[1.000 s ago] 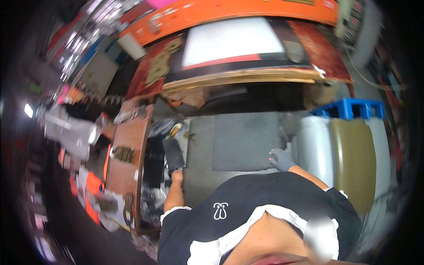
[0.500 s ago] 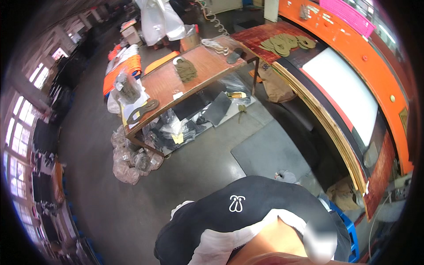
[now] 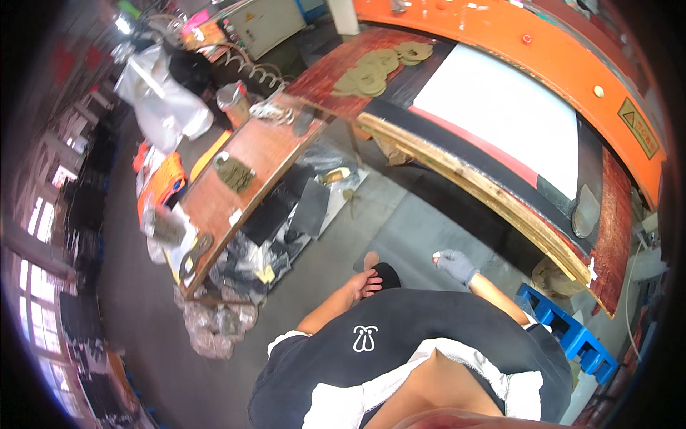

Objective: The person removes olive-green cutouts from a machine, stacks them on a nearby pallet, then gathers the cutouts and places them into a plastic bag. The person handles the cutouts one by one and folds the bag after filling it.

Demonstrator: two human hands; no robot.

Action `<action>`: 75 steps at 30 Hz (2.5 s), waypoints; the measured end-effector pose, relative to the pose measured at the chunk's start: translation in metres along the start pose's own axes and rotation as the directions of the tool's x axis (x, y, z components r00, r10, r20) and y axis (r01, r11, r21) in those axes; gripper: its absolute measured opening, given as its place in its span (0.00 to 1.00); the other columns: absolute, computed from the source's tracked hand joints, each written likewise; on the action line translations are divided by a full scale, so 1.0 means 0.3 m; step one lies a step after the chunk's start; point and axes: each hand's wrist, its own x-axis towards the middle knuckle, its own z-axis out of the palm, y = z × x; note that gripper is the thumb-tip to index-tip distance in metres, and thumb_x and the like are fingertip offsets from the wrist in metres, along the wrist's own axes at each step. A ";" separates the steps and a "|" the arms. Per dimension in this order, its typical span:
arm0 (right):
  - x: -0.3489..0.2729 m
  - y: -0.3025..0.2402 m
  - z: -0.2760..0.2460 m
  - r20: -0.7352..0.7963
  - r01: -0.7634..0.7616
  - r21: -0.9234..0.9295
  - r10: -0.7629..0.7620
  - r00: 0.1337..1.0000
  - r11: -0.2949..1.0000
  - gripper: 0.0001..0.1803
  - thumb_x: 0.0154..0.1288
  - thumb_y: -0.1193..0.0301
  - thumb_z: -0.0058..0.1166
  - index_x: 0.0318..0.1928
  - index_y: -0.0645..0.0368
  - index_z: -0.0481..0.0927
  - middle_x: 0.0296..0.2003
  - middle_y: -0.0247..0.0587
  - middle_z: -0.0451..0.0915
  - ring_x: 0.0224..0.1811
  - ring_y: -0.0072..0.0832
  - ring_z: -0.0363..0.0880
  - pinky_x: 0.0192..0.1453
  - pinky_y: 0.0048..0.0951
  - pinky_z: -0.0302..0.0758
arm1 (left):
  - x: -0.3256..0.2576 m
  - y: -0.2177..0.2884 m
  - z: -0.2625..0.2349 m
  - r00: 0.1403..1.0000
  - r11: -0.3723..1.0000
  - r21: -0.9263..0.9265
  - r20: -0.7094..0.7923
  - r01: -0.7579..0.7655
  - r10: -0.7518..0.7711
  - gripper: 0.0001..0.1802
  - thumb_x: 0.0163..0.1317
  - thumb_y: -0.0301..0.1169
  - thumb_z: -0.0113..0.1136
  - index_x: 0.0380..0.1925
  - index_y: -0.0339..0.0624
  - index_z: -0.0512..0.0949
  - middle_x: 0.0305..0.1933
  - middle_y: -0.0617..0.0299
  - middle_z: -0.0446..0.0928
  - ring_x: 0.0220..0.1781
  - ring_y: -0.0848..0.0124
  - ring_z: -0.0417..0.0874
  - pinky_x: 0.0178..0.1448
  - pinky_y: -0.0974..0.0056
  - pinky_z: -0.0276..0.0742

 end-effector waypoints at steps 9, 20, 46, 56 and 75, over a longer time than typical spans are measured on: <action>0.623 -0.633 -0.107 -0.152 0.272 0.082 -0.258 0.954 0.959 0.14 0.62 0.67 0.51 0.44 0.63 0.77 0.35 0.32 0.77 0.37 0.18 0.72 0.43 0.22 0.70 | 0.143 1.054 0.131 0.750 0.696 0.330 0.057 -0.637 0.659 0.10 0.61 0.28 0.52 0.41 0.41 0.76 0.37 0.61 0.79 0.31 0.72 0.78 0.35 0.69 0.73; 1.315 -1.012 -0.226 -0.237 0.377 -0.428 -0.504 0.830 0.822 0.14 0.56 0.65 0.49 0.40 0.60 0.77 0.36 0.47 0.77 0.41 0.43 0.75 0.46 0.37 0.71 | 0.148 1.988 0.186 -0.078 -0.467 0.593 0.563 -0.656 0.823 0.11 0.50 0.24 0.55 0.37 0.38 0.75 0.40 0.52 0.76 0.43 0.54 0.75 0.50 0.56 0.69; 1.920 -1.242 -0.436 0.551 0.615 -0.787 -0.500 0.668 -0.047 0.29 0.47 0.51 0.58 0.45 0.59 0.72 0.40 0.42 0.75 0.51 0.37 0.68 0.60 0.42 0.57 | 0.180 1.798 0.249 0.094 -0.087 0.840 0.162 -0.535 0.982 0.13 0.56 0.26 0.54 0.42 0.36 0.73 0.43 0.52 0.73 0.47 0.58 0.73 0.53 0.61 0.67; 1.725 -1.178 -0.096 0.575 0.697 -0.717 -0.554 0.602 0.014 0.28 0.43 0.53 0.57 0.42 0.58 0.72 0.29 0.43 0.75 0.37 0.36 0.73 0.55 0.39 0.58 | 0.114 1.676 0.135 0.867 0.755 -0.434 -0.159 -0.491 0.473 0.27 0.60 0.54 0.48 0.49 0.44 0.70 0.43 0.63 0.73 0.48 0.66 0.74 0.49 0.59 0.67; 1.548 -1.488 0.087 0.159 0.572 0.006 -0.566 0.809 0.820 0.28 0.50 0.64 0.57 0.51 0.64 0.68 0.38 0.45 0.77 0.42 0.32 0.76 0.46 0.34 0.72 | -0.217 1.800 0.124 0.333 0.319 -0.116 -0.142 -0.941 0.932 0.18 0.62 0.37 0.54 0.49 0.42 0.67 0.48 0.66 0.69 0.51 0.75 0.67 0.55 0.65 0.64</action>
